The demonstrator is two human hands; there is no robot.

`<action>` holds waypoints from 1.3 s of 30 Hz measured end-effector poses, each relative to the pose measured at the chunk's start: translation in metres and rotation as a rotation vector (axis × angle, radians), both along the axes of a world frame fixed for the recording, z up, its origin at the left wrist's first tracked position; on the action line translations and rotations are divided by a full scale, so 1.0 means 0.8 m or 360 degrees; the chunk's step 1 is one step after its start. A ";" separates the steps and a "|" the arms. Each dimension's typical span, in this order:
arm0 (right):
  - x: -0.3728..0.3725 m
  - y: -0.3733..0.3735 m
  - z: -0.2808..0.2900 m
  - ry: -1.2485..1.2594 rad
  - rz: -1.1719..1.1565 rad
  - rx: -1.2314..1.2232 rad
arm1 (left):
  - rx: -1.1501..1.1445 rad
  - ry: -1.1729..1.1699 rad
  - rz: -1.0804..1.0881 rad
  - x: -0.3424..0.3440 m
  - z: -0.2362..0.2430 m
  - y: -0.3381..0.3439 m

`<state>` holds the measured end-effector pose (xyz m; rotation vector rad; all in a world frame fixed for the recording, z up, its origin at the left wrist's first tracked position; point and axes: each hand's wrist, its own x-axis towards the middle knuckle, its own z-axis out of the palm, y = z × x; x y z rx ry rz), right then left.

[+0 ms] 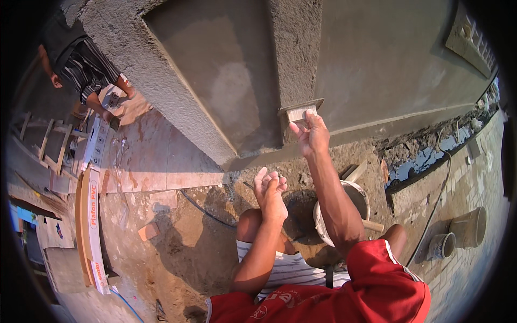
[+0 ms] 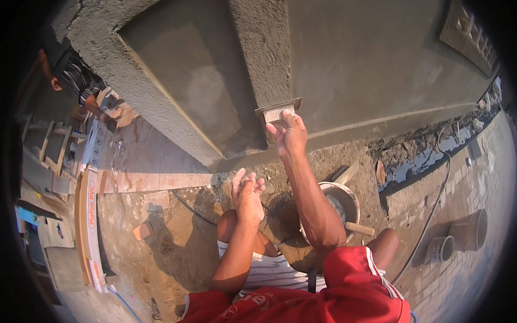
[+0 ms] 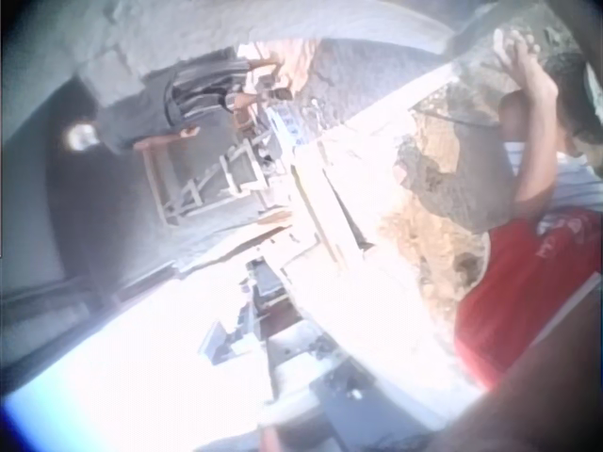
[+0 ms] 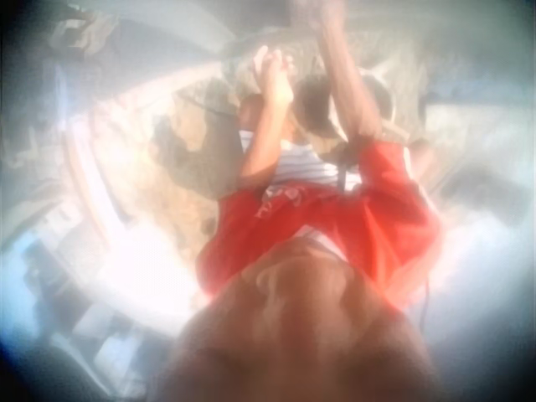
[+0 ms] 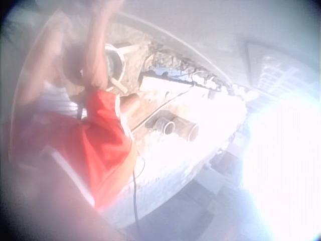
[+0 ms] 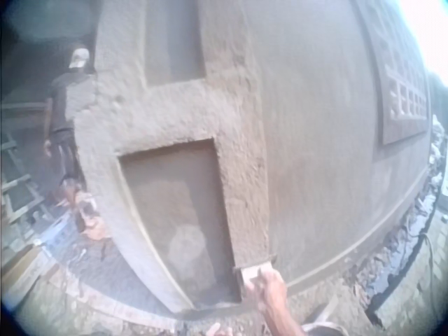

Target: The person applies and smooths wet plaster onto a concrete wall using a trowel and a bucket of plaster. They repeatedly scoop plaster and spread it along the wall surface, focusing on edges and corners.

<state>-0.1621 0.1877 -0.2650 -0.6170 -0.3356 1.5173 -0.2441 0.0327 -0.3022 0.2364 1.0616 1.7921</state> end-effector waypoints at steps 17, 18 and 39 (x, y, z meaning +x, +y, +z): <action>-0.010 0.016 0.175 -0.0255 -0.0169 0.0384 | -0.0087 -0.0003 0.0008 0.002 -0.001 0.004; -0.010 0.017 0.185 -0.0270 -0.0166 0.0399 | -0.0082 -0.0021 0.0011 0.003 -0.002 0.005; -0.014 -0.041 0.455 -0.0627 -0.0318 0.1114 | -0.0025 0.0045 -0.0107 0.013 -0.003 0.016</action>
